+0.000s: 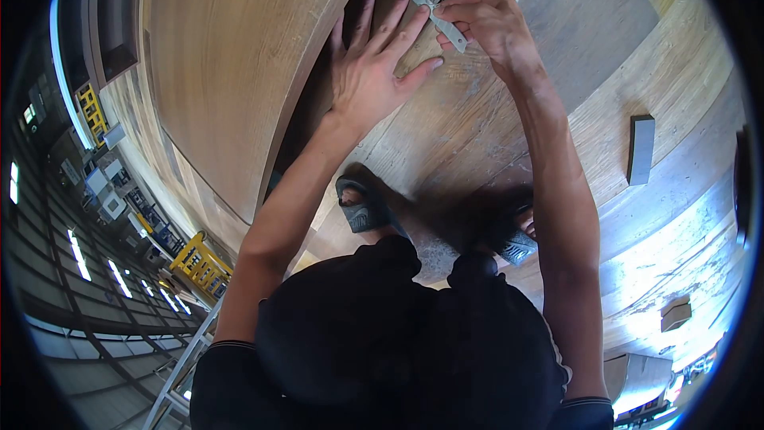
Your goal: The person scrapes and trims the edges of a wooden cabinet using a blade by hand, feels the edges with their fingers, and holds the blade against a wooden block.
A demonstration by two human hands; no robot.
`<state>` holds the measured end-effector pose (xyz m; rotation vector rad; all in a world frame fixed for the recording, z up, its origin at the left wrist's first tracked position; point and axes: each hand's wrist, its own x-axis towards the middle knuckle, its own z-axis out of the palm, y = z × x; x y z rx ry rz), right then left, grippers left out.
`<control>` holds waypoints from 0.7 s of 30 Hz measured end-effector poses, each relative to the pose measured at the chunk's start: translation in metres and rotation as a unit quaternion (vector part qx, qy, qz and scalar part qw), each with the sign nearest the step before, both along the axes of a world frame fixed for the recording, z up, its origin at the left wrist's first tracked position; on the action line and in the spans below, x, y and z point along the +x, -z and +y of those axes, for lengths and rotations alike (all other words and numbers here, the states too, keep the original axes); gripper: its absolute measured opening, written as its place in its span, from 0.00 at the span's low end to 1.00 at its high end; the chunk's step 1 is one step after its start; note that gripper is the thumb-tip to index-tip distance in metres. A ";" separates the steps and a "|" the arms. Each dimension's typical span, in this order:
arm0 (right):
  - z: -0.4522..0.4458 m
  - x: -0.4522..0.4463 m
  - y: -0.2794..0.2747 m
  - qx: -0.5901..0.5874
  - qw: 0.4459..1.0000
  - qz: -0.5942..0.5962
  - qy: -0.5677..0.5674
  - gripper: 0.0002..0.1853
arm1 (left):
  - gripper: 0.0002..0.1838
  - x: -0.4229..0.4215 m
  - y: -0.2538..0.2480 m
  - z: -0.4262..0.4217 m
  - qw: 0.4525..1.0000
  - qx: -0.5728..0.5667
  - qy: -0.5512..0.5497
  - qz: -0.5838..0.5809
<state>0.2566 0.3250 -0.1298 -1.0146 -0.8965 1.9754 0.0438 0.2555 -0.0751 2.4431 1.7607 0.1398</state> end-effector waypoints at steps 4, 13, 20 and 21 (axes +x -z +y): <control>0.006 0.006 -0.001 0.032 0.999 0.010 0.001 0.22 | 0.42 0.004 0.001 0.007 1.000 0.002 0.004 -0.009; 0.041 0.030 0.014 -0.005 1.000 -0.026 0.003 0.20 | 0.42 0.026 0.004 0.042 0.999 0.017 0.016 -0.034; 0.022 0.020 -0.004 0.048 0.997 -0.060 -0.002 0.17 | 0.44 0.023 -0.009 0.023 1.000 0.010 0.019 -0.017; 0.018 0.014 -0.007 -0.002 0.997 -0.076 -0.031 0.17 | 0.44 0.020 -0.012 0.014 1.000 0.005 0.015 -0.014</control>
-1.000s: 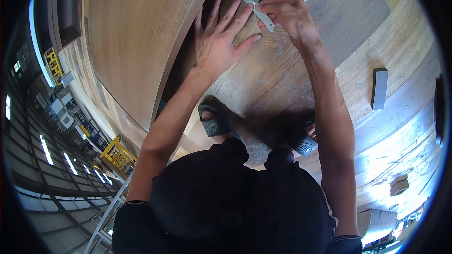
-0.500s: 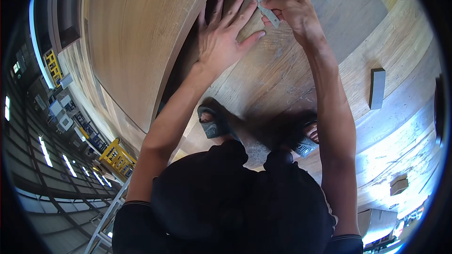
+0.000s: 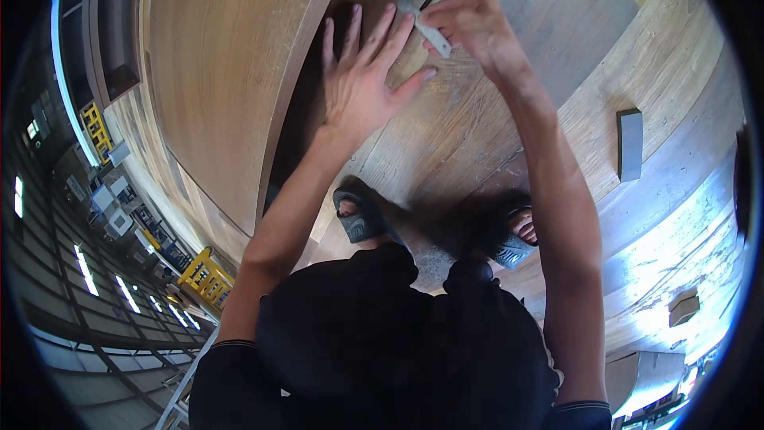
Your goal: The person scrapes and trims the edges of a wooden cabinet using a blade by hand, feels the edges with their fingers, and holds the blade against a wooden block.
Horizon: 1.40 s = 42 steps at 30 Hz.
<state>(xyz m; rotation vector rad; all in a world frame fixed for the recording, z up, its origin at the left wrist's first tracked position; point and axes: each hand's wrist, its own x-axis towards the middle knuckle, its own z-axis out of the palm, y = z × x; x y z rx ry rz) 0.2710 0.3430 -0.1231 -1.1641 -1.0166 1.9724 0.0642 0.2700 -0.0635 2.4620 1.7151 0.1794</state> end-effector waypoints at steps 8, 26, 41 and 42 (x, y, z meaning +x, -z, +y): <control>-0.006 -0.002 -0.003 -0.012 0.995 0.082 0.051 0.18 | 0.43 -0.001 0.005 0.001 1.000 -0.004 -0.012 0.004; 0.000 -0.004 -0.001 0.019 0.998 0.050 0.035 0.18 | 0.44 0.000 0.001 0.004 1.000 -0.002 -0.010 0.015; 0.010 0.003 0.013 0.037 0.998 0.049 0.029 0.18 | 0.45 0.001 0.010 0.013 1.000 0.011 0.002 0.002; 0.012 0.004 0.012 0.038 0.998 0.050 0.029 0.18 | 0.45 0.002 0.010 0.013 1.000 0.011 0.001 0.000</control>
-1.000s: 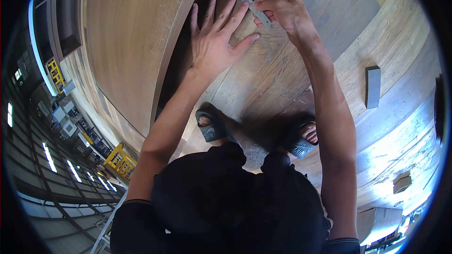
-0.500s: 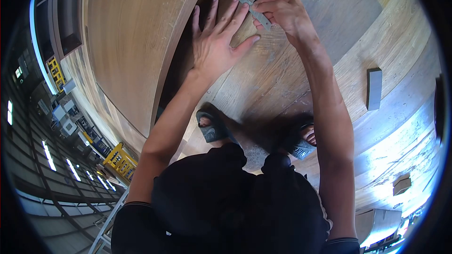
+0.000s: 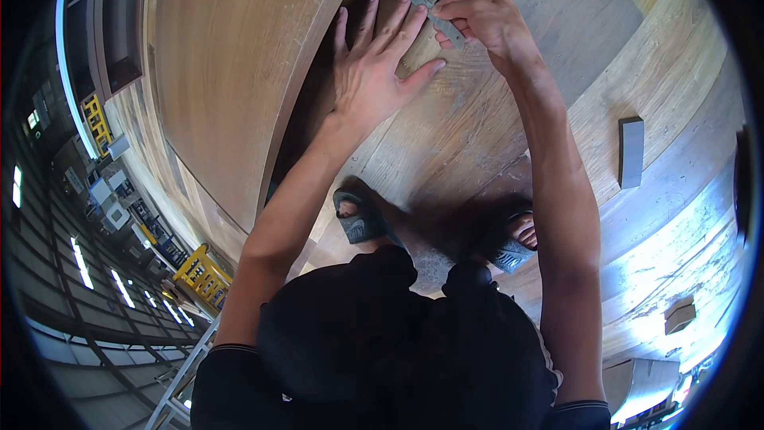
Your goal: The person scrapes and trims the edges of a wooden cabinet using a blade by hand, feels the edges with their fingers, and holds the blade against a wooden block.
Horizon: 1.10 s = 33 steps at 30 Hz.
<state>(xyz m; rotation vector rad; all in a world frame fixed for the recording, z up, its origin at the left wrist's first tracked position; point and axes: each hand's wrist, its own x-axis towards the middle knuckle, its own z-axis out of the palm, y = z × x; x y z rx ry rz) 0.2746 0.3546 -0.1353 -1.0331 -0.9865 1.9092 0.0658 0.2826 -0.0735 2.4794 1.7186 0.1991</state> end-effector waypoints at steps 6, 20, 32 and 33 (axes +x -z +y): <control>0.007 0.008 -0.004 -0.014 1.000 0.009 -0.010 0.19 | 0.45 0.004 0.003 0.006 1.000 0.003 0.002 -0.010; 0.019 0.011 -0.009 -0.046 0.999 -0.021 -0.014 0.16 | 0.46 0.009 0.005 0.014 1.000 0.005 0.007 -0.016; 0.054 0.036 -0.005 -0.058 0.998 -0.016 0.009 0.15 | 0.47 0.033 0.012 0.047 0.999 0.029 0.013 -0.039; 0.060 0.040 -0.001 -0.058 0.998 -0.017 0.013 0.15 | 0.47 0.037 0.013 0.054 0.999 0.030 0.015 -0.043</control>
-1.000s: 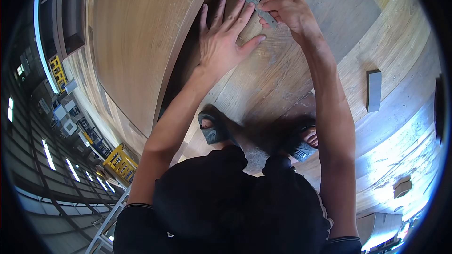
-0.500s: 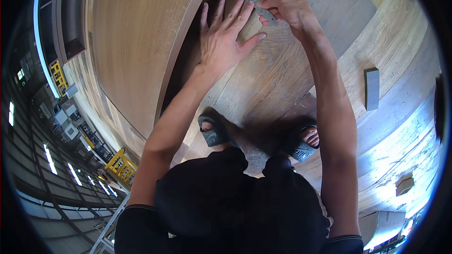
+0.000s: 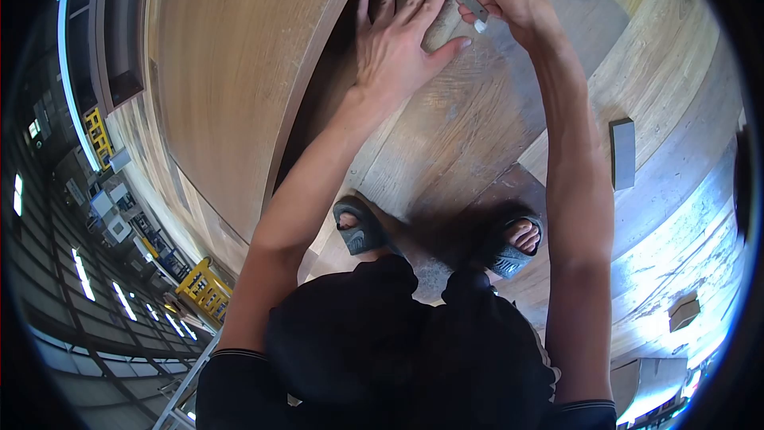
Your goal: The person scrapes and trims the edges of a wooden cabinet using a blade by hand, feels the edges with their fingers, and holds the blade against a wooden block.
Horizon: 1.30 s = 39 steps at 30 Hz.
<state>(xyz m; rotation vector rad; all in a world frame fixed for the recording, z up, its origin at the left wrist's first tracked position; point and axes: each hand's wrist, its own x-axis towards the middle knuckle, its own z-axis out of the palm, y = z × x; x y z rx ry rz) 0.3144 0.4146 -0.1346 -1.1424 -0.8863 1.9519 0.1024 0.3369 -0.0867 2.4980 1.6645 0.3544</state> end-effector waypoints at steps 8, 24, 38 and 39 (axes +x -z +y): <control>-0.027 -0.021 -0.013 0.051 0.998 0.035 -0.002 0.12 | 0.49 -0.006 -0.022 -0.028 0.998 -0.022 -0.008 0.055; -0.027 -0.019 -0.008 0.017 0.999 -0.032 0.018 0.13 | 0.47 -0.006 -0.004 -0.025 1.000 -0.008 -0.025 0.015; 0.015 0.005 -0.027 -0.065 0.996 -0.057 0.029 0.11 | 0.48 0.018 0.001 0.017 1.000 0.009 -0.003 -0.004; 0.017 0.006 -0.024 -0.056 0.997 -0.040 0.032 0.10 | 0.48 0.020 0.001 0.018 1.000 0.009 -0.001 -0.004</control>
